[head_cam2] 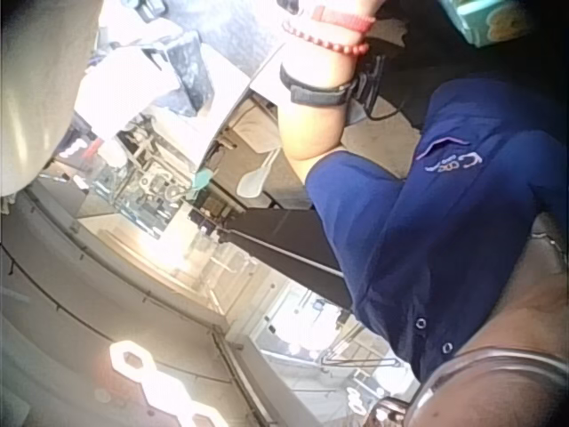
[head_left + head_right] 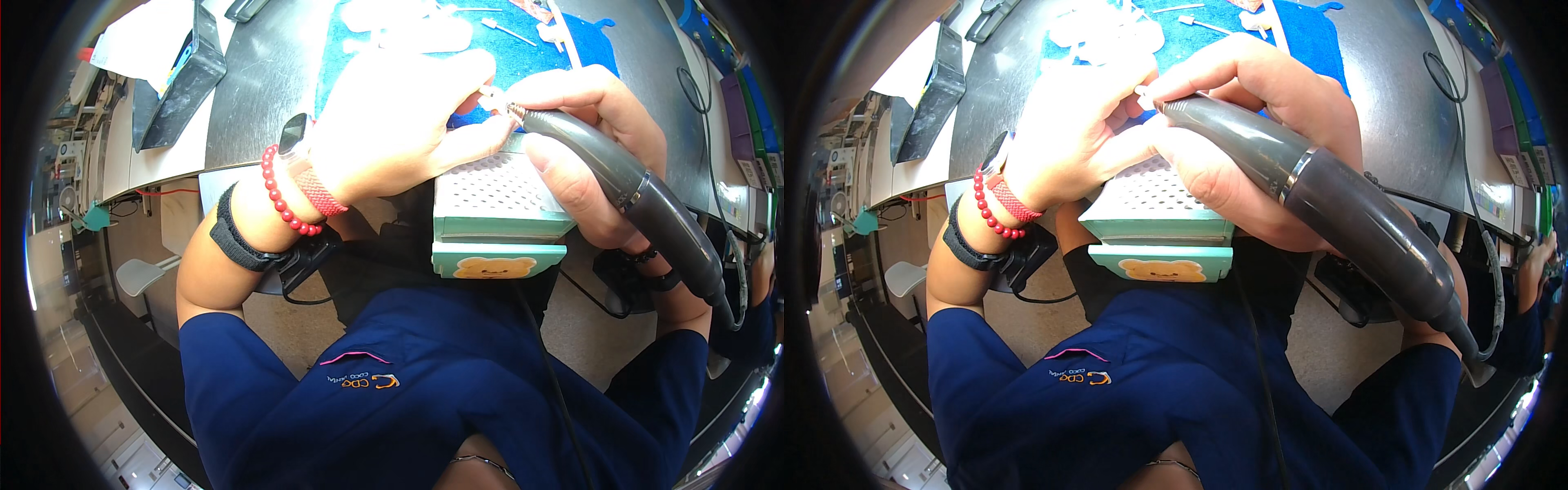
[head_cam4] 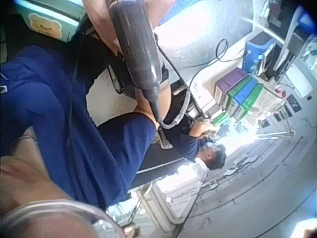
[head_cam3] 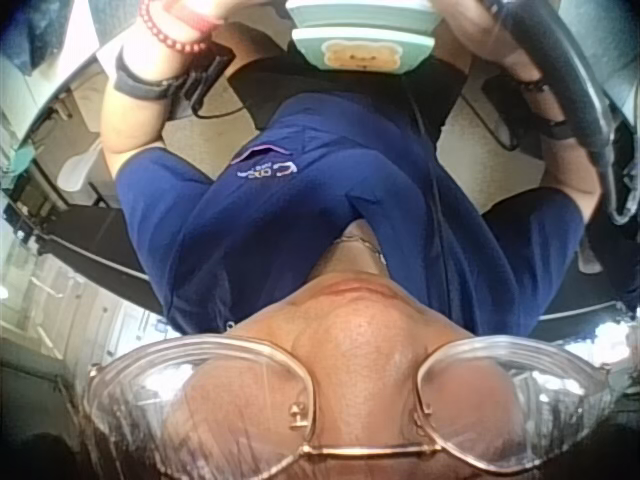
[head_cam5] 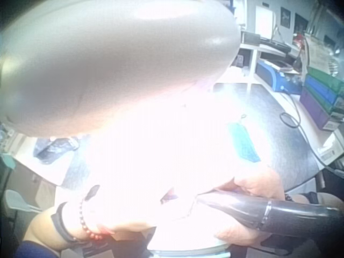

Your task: Using a rotary grinding tool to refine or polish a dental mold or prosthetic piece.

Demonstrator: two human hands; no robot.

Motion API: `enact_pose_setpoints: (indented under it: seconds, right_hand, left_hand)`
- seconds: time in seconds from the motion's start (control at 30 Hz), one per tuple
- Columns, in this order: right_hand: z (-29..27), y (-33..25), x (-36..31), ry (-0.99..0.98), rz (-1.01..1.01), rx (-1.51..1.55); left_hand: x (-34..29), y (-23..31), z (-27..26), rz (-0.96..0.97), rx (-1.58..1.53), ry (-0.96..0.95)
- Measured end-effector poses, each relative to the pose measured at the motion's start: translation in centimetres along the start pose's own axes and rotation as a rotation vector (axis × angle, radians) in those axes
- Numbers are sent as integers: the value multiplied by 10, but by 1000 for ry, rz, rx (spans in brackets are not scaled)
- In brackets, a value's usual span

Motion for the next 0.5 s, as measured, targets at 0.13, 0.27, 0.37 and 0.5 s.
enact_pose_setpoints:
  seconds: [0.13,0.27,0.37,0.5]
  right_hand:
    - [0,1,-1,7,2,-2]
    - [0,0,0,7,-2,0]
    - [0,0,0,7,0,16]
    - [0,-1,1,11,-15,25]
  left_hand:
    - [2,1,0,-5,1,-7]
    - [1,0,0,-6,-6,-5]
    - [0,-1,1,-14,-7,-10]
    - [1,0,0,2,27,-12]
Point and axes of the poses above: each hand's wrist, its own x-axis towards the middle knuckle, its own z-axis out of the palm, y = z × x, the point moved 10 cm from there along x, towards the middle knuckle, and after that the axes turned 5 degrees about -z, right-handed, at the moved point
